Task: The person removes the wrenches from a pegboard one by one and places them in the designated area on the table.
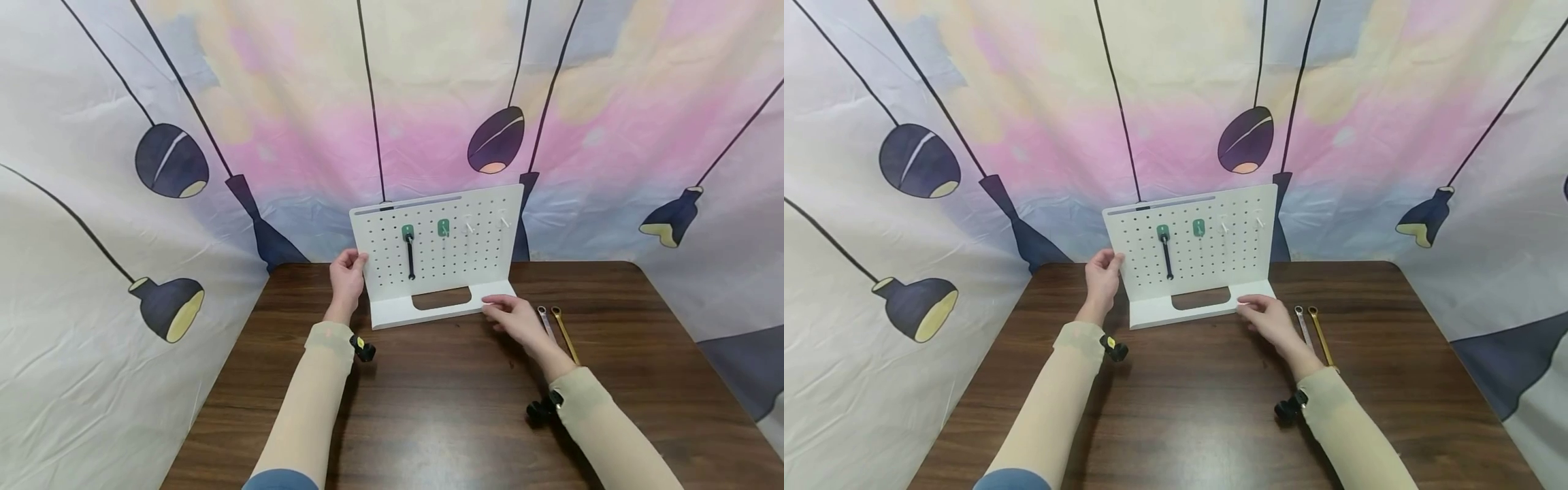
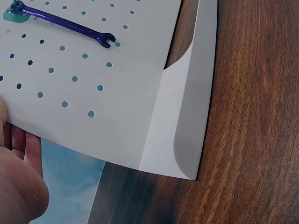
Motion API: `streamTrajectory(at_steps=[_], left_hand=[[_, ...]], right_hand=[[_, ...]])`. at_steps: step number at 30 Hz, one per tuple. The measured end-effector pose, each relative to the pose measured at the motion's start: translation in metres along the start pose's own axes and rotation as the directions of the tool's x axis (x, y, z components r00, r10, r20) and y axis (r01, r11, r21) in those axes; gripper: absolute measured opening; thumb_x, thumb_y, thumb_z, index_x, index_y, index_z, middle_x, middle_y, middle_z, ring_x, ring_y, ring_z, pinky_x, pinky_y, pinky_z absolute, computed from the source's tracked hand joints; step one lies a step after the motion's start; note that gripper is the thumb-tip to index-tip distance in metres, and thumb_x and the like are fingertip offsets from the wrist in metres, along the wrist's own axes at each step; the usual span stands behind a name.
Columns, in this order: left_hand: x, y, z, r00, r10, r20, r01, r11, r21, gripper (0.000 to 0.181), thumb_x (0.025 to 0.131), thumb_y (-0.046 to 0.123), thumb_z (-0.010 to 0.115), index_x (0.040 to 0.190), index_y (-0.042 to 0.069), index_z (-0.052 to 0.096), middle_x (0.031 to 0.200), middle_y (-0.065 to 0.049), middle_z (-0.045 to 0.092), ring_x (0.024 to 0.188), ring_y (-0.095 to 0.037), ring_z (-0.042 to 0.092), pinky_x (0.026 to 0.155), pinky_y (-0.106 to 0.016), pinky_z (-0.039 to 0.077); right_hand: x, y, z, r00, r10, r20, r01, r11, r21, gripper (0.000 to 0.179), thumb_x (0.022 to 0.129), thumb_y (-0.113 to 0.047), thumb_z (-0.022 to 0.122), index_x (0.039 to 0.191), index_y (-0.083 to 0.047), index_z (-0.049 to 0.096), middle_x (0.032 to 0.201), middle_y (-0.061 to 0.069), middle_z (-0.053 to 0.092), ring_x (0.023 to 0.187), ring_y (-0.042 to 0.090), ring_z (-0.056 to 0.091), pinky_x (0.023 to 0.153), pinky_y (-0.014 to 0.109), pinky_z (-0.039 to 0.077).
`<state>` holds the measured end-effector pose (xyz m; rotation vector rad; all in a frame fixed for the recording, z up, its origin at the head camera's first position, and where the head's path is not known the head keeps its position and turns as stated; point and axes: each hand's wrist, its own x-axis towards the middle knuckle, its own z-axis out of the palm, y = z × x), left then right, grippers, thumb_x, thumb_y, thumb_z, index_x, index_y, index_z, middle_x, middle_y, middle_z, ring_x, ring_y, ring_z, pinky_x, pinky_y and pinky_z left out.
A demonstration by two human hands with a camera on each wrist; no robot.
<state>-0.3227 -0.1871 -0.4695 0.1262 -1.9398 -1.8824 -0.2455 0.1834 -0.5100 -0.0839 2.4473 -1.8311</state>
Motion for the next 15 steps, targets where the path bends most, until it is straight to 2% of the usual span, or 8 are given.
streamTrajectory(at_steps=[4, 10, 15], left_hand=[[-0.001, -0.001, 0.000, 1.000, 0.000, -0.008, 0.000, 1.000, 0.003, 0.013, 0.103, 0.014, 0.074, 0.097, 0.003, 0.071, 0.084, 0.002, 0.056, 0.078, -0.013, 0.052, 0.069, -0.024, 0.043], [-0.002, -0.001, 0.002, 1.000, 0.002, -0.008, -0.002, 1.000, 0.004, 0.013, 0.103, 0.013, 0.074, 0.096, 0.003, 0.070, 0.084, 0.002, 0.056, 0.078, -0.013, 0.051, 0.069, -0.023, 0.043], [0.000, -0.002, 0.002, 1.000, 0.010, -0.012, -0.010, 1.000, -0.007, 0.012, 0.103, 0.013, 0.075, 0.097, 0.003, 0.071, 0.083, 0.002, 0.056, 0.077, -0.013, 0.053, 0.068, -0.023, 0.044]], right_hand=[[0.014, -0.002, 0.023, 0.998, -0.038, 0.041, 0.034, 0.996, 0.084, 0.045, 0.102, -0.020, 0.075, 0.137, 0.006, 0.066, 0.113, 0.010, 0.076, 0.090, 0.012, 0.070, 0.075, 0.028, 0.060], [0.027, -0.023, 0.050, 0.996, -0.081, 0.045, 0.074, 0.987, 0.145, 0.043, 0.103, -0.013, 0.073, 0.138, 0.009, 0.064, 0.111, 0.006, 0.074, 0.096, 0.018, 0.069, 0.081, 0.038, 0.062], [0.042, -0.025, 0.074, 0.988, -0.153, -0.006, 0.151, 0.971, 0.187, 0.041, 0.100, -0.012, 0.077, 0.135, 0.007, 0.067, 0.107, 0.003, 0.072, 0.089, 0.009, 0.065, 0.078, 0.028, 0.058]])
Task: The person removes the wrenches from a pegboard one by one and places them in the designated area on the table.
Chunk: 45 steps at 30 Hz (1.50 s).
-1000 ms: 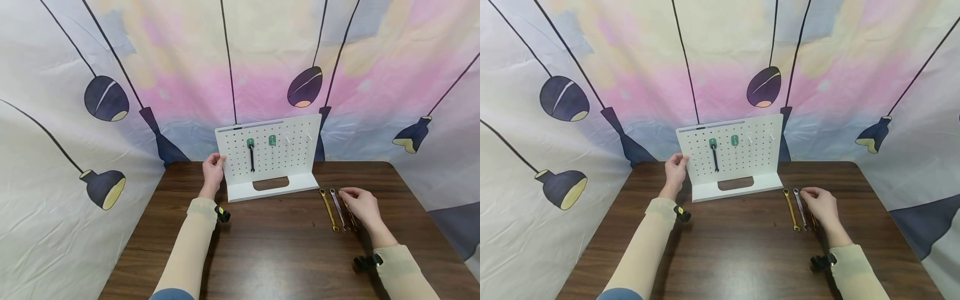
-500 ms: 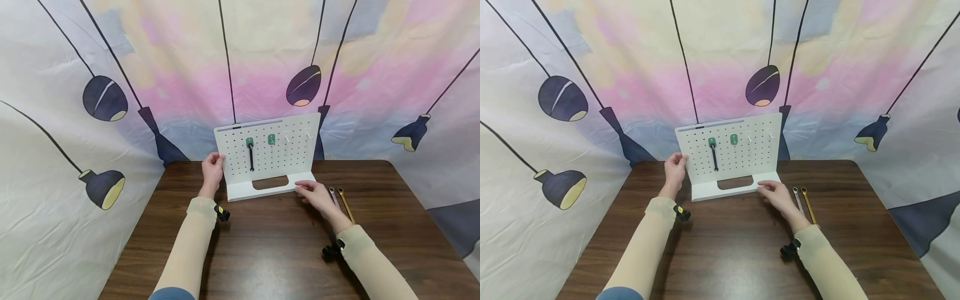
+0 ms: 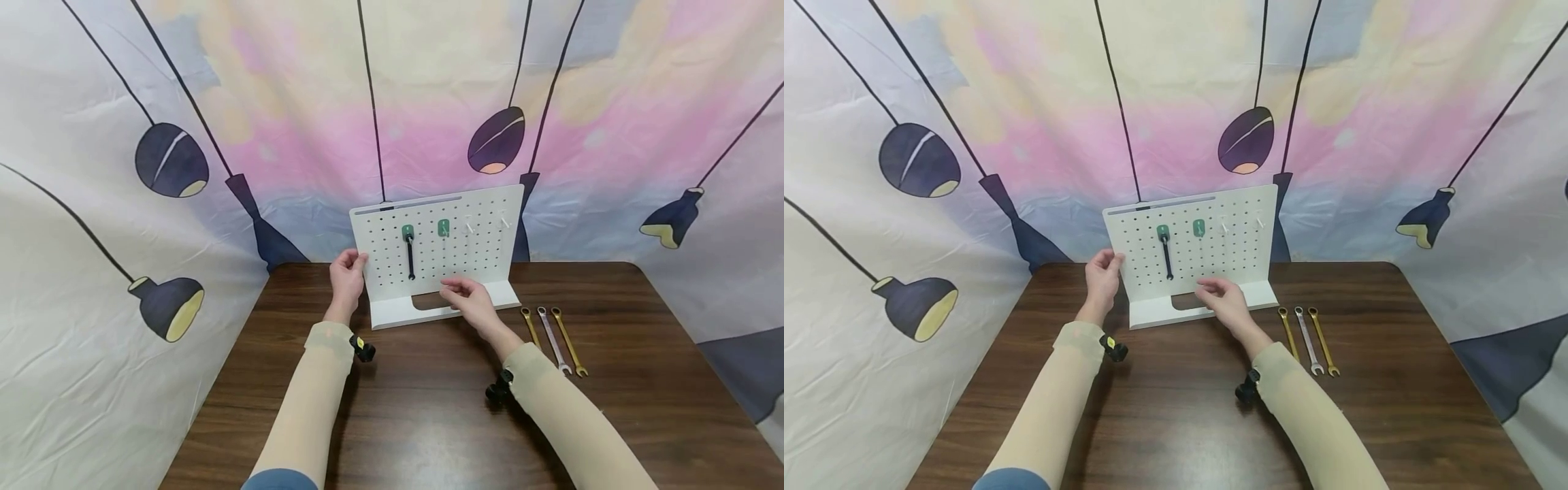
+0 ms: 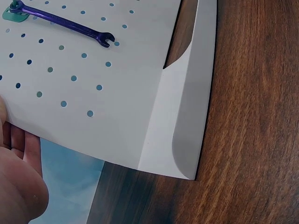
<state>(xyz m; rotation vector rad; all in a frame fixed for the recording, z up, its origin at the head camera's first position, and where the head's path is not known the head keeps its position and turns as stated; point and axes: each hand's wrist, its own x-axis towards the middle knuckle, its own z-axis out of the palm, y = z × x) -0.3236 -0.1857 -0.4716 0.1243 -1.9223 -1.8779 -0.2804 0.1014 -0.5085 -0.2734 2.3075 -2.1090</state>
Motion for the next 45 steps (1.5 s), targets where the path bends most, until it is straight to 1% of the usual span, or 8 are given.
streamTrajectory(at_steps=[5, 10, 17, 22, 25, 33, 38, 45], left_hand=[[-0.001, 0.001, -0.001, 1.000, 0.004, -0.002, -0.004, 1.000, 0.005, 0.014, 0.103, 0.014, 0.075, 0.096, 0.002, 0.071, 0.083, 0.001, 0.056, 0.077, -0.013, 0.052, 0.068, -0.023, 0.043], [-0.002, 0.002, -0.002, 1.000, -0.030, -0.003, 0.030, 0.999, 0.030, 0.019, 0.103, 0.016, 0.075, 0.100, -0.003, 0.075, 0.085, -0.001, 0.062, 0.080, -0.014, 0.056, 0.068, -0.022, 0.047], [-0.001, 0.004, -0.001, 0.998, -0.062, 0.016, 0.061, 0.997, 0.042, 0.018, 0.102, 0.012, 0.076, 0.105, -0.006, 0.077, 0.088, -0.003, 0.067, 0.080, -0.015, 0.057, 0.069, -0.029, 0.049], [0.000, 0.006, 0.001, 0.998, -0.041, 0.043, 0.039, 0.997, 0.061, 0.016, 0.100, 0.009, 0.078, 0.105, -0.006, 0.078, 0.085, -0.001, 0.064, 0.081, -0.016, 0.056, 0.066, -0.025, 0.046], [0.001, 0.005, 0.001, 0.999, -0.033, 0.038, 0.031, 0.997, 0.068, 0.016, 0.099, 0.008, 0.079, 0.105, -0.006, 0.078, 0.085, 0.000, 0.063, 0.082, -0.015, 0.056, 0.066, -0.022, 0.046], [0.000, 0.005, 0.000, 0.999, -0.036, 0.030, 0.034, 0.997, 0.066, 0.015, 0.099, 0.007, 0.078, 0.105, -0.006, 0.077, 0.087, -0.003, 0.063, 0.083, -0.016, 0.057, 0.067, -0.023, 0.047], [-0.001, 0.002, -0.003, 0.999, -0.032, 0.020, 0.030, 0.997, 0.075, 0.013, 0.099, 0.007, 0.078, 0.102, -0.006, 0.076, 0.087, -0.002, 0.060, 0.083, -0.017, 0.053, 0.066, -0.022, 0.044], [-0.002, 0.000, -0.006, 1.000, -0.014, 0.022, 0.012, 0.996, 0.086, 0.012, 0.099, 0.007, 0.078, 0.100, -0.005, 0.075, 0.086, -0.001, 0.059, 0.082, -0.016, 0.052, 0.066, -0.022, 0.044]], right_hand=[[0.006, 0.000, 0.020, 0.999, -0.013, -0.051, 0.013, 1.000, -0.002, 0.033, 0.100, -0.011, 0.076, 0.129, 0.003, 0.072, 0.110, 0.009, 0.072, 0.092, 0.012, 0.065, 0.080, 0.026, 0.057], [0.012, -0.007, 0.033, 0.995, -0.038, -0.087, 0.035, 0.999, -0.038, 0.030, 0.100, -0.015, 0.075, 0.127, -0.002, 0.075, 0.117, 0.012, 0.072, 0.101, 0.017, 0.063, 0.084, 0.023, 0.053], [0.022, -0.016, 0.044, 0.987, -0.072, -0.144, 0.065, 0.997, -0.052, 0.025, 0.100, -0.020, 0.074, 0.122, -0.007, 0.077, 0.114, 0.006, 0.075, 0.096, 0.018, 0.065, 0.077, 0.024, 0.055], [0.026, -0.022, 0.046, 0.976, -0.114, -0.186, 0.097, 0.990, -0.100, 0.023, 0.100, -0.022, 0.073, 0.120, -0.011, 0.079, 0.118, 0.003, 0.076, 0.103, 0.018, 0.065, 0.084, 0.028, 0.053], [0.029, -0.024, 0.046, 0.976, -0.127, -0.179, 0.112, 0.990, -0.091, 0.023, 0.101, -0.021, 0.072, 0.121, -0.011, 0.078, 0.122, 0.004, 0.075, 0.109, 0.020, 0.065, 0.090, 0.032, 0.052], [0.035, -0.030, 0.052, 0.980, -0.133, -0.146, 0.126, 0.991, -0.054, 0.026, 0.101, -0.016, 0.072, 0.126, -0.009, 0.074, 0.127, 0.006, 0.073, 0.115, 0.024, 0.066, 0.102, 0.041, 0.052], [0.037, -0.035, 0.059, 0.984, -0.137, -0.118, 0.134, 0.991, -0.028, 0.033, 0.102, -0.014, 0.072, 0.134, -0.010, 0.070, 0.133, 0.007, 0.071, 0.121, 0.026, 0.066, 0.107, 0.041, 0.051], [0.037, -0.041, 0.065, 0.985, -0.149, -0.089, 0.150, 0.989, 0.012, 0.039, 0.103, -0.013, 0.071, 0.142, -0.012, 0.066, 0.139, 0.007, 0.068, 0.124, 0.026, 0.065, 0.108, 0.040, 0.051]])
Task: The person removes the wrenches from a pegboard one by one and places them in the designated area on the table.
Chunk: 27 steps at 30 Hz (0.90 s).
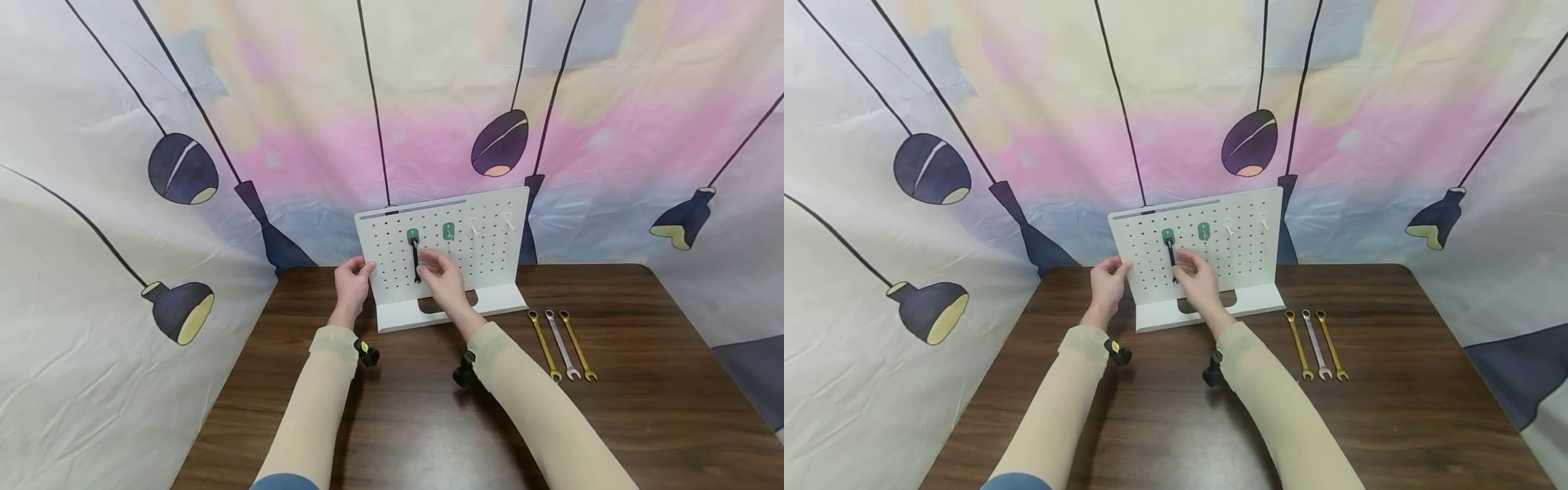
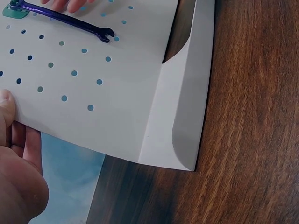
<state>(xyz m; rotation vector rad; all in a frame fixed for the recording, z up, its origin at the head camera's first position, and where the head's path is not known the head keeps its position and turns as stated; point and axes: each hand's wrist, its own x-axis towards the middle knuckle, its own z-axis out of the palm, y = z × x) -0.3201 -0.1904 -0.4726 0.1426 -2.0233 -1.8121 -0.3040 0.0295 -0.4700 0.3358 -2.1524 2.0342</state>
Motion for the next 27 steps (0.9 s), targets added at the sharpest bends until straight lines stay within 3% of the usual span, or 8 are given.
streamTrajectory(at_steps=[9, 18, 27], left_hand=[[0.001, 0.000, 0.001, 1.000, 0.005, 0.003, -0.005, 1.000, 0.009, 0.013, 0.100, 0.007, 0.077, 0.102, -0.005, 0.075, 0.087, -0.002, 0.060, 0.082, -0.016, 0.053, 0.067, -0.023, 0.045], [-0.002, 0.000, 0.002, 1.000, -0.003, 0.000, 0.003, 1.000, 0.003, 0.012, 0.100, 0.007, 0.077, 0.101, -0.005, 0.075, 0.087, -0.002, 0.059, 0.082, -0.017, 0.052, 0.067, -0.023, 0.044], [-0.001, 0.001, 0.002, 1.000, -0.001, 0.002, 0.001, 1.000, -0.007, 0.013, 0.100, 0.007, 0.077, 0.104, -0.006, 0.076, 0.087, -0.003, 0.062, 0.082, -0.016, 0.055, 0.067, -0.022, 0.046]], right_hand=[[0.003, -0.003, 0.005, 1.000, 0.017, 0.025, -0.017, 1.000, 0.010, 0.042, 0.103, -0.010, 0.071, 0.144, -0.009, 0.063, 0.138, 0.011, 0.067, 0.125, 0.027, 0.065, 0.109, 0.039, 0.049], [0.001, -0.001, 0.011, 0.992, 0.106, 0.063, -0.108, 0.994, 0.035, 0.044, 0.102, -0.013, 0.073, 0.145, -0.008, 0.063, 0.133, 0.012, 0.068, 0.124, 0.028, 0.062, 0.109, 0.043, 0.048], [-0.005, 0.010, 0.009, 0.991, 0.123, 0.055, -0.123, 0.992, 0.005, 0.029, 0.104, -0.012, 0.071, 0.131, -0.002, 0.070, 0.125, 0.013, 0.068, 0.115, 0.026, 0.060, 0.102, 0.040, 0.048]])
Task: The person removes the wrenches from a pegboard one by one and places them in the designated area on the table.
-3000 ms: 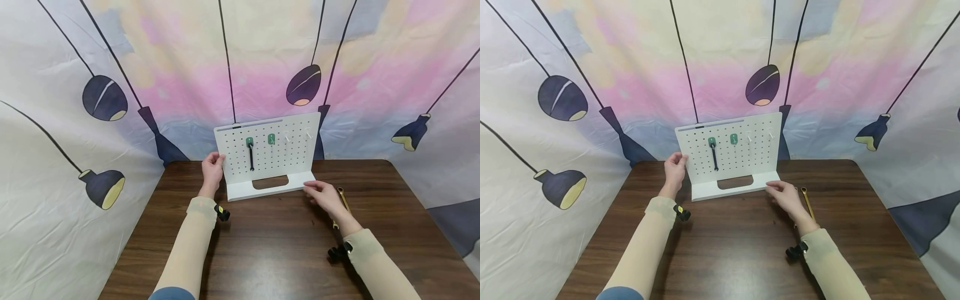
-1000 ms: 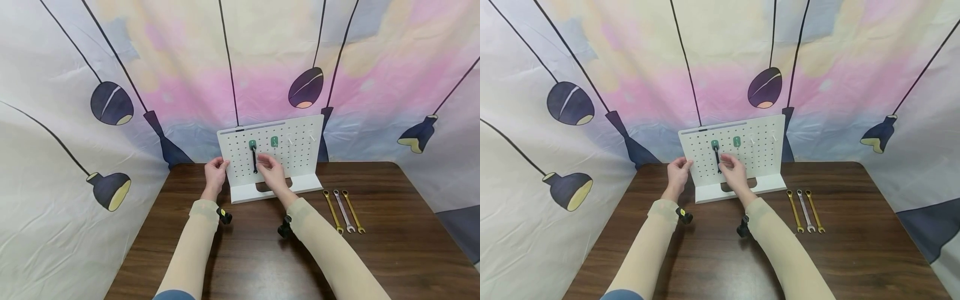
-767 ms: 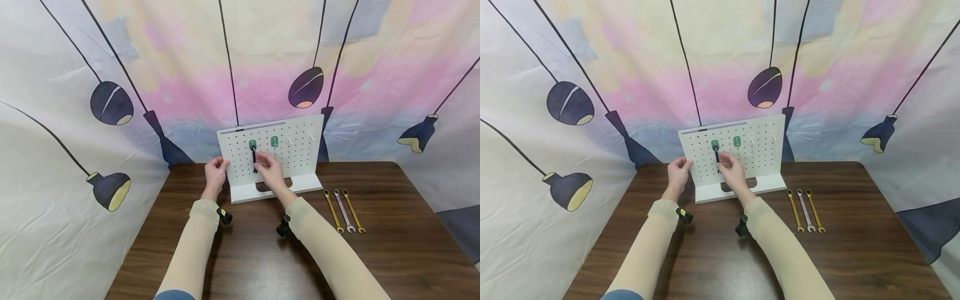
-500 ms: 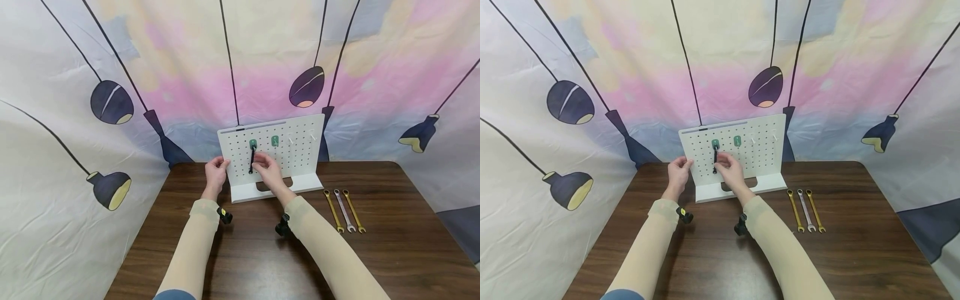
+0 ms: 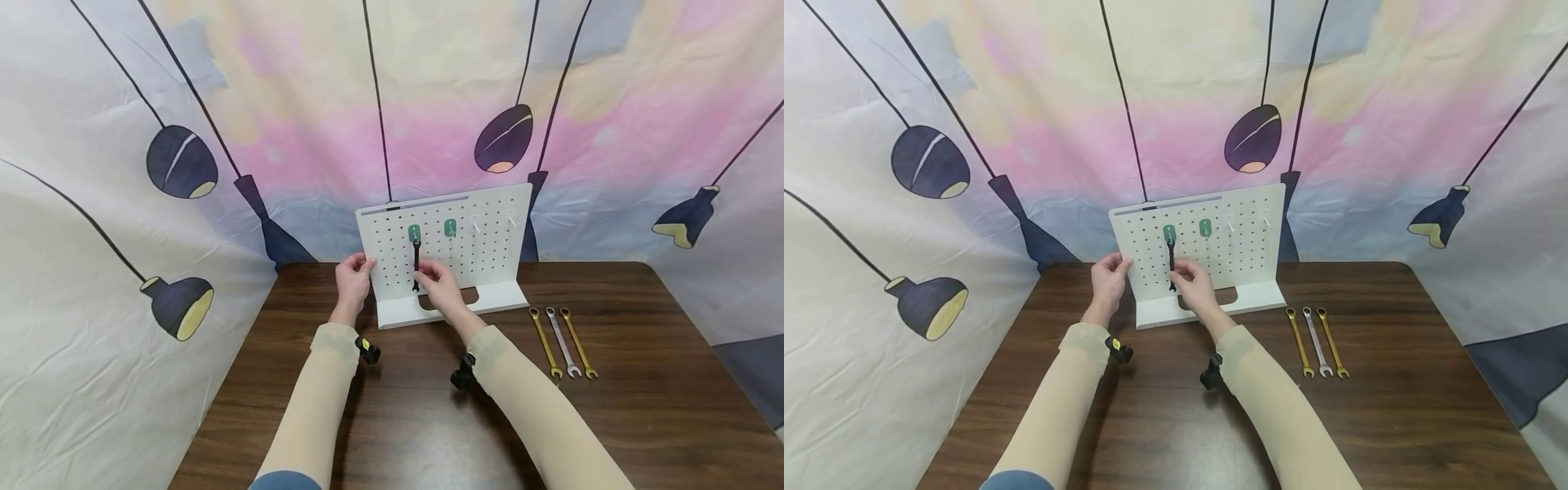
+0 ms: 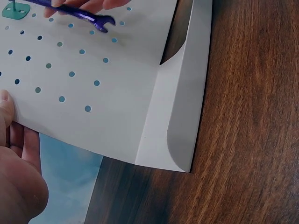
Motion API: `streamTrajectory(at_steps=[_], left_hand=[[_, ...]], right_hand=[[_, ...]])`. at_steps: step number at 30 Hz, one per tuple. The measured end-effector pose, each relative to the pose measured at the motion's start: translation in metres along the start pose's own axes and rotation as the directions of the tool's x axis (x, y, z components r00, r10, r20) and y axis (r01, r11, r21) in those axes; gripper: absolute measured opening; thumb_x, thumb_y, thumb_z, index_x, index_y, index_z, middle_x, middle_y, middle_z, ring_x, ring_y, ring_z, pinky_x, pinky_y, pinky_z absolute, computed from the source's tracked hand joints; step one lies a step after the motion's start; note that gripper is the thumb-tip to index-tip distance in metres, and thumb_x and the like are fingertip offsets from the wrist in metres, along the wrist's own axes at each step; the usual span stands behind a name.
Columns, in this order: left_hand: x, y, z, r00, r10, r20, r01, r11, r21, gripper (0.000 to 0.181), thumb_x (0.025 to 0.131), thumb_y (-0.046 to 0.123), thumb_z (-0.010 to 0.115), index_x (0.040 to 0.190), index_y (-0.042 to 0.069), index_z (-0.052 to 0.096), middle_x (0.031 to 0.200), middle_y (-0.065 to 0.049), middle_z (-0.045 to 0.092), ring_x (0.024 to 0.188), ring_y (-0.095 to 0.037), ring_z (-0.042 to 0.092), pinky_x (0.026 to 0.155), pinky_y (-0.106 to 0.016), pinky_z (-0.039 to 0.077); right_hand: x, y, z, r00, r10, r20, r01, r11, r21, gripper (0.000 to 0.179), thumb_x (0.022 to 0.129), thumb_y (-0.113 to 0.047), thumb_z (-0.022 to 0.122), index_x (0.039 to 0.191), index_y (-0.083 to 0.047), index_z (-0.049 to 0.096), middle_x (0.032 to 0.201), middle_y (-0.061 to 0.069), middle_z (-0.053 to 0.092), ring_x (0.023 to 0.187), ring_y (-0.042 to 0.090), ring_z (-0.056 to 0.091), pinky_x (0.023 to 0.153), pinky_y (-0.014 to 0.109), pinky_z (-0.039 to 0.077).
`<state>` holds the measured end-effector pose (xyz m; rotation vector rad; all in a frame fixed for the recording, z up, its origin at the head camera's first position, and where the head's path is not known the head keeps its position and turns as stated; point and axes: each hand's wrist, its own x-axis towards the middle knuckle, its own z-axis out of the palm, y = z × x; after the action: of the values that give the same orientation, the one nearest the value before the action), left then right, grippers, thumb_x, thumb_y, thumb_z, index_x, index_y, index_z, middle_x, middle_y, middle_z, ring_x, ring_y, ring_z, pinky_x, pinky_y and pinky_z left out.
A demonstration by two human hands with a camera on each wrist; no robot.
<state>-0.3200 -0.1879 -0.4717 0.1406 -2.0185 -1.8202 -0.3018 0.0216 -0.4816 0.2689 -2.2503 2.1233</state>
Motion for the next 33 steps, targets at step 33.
streamTrajectory(at_steps=[33], left_hand=[[0.001, -0.003, 0.000, 1.000, 0.000, -0.011, -0.001, 1.000, -0.029, 0.013, 0.099, 0.008, 0.079, 0.102, -0.005, 0.076, 0.085, 0.000, 0.060, 0.079, -0.014, 0.051, 0.065, -0.022, 0.043]], right_hand=[[-0.037, -0.016, -0.008, 0.997, 0.054, 0.054, -0.062, 0.987, 0.152, 0.039, 0.106, -0.017, 0.067, 0.136, 0.008, 0.062, 0.112, 0.021, 0.066, 0.082, 0.015, 0.064, 0.071, 0.025, 0.057]])
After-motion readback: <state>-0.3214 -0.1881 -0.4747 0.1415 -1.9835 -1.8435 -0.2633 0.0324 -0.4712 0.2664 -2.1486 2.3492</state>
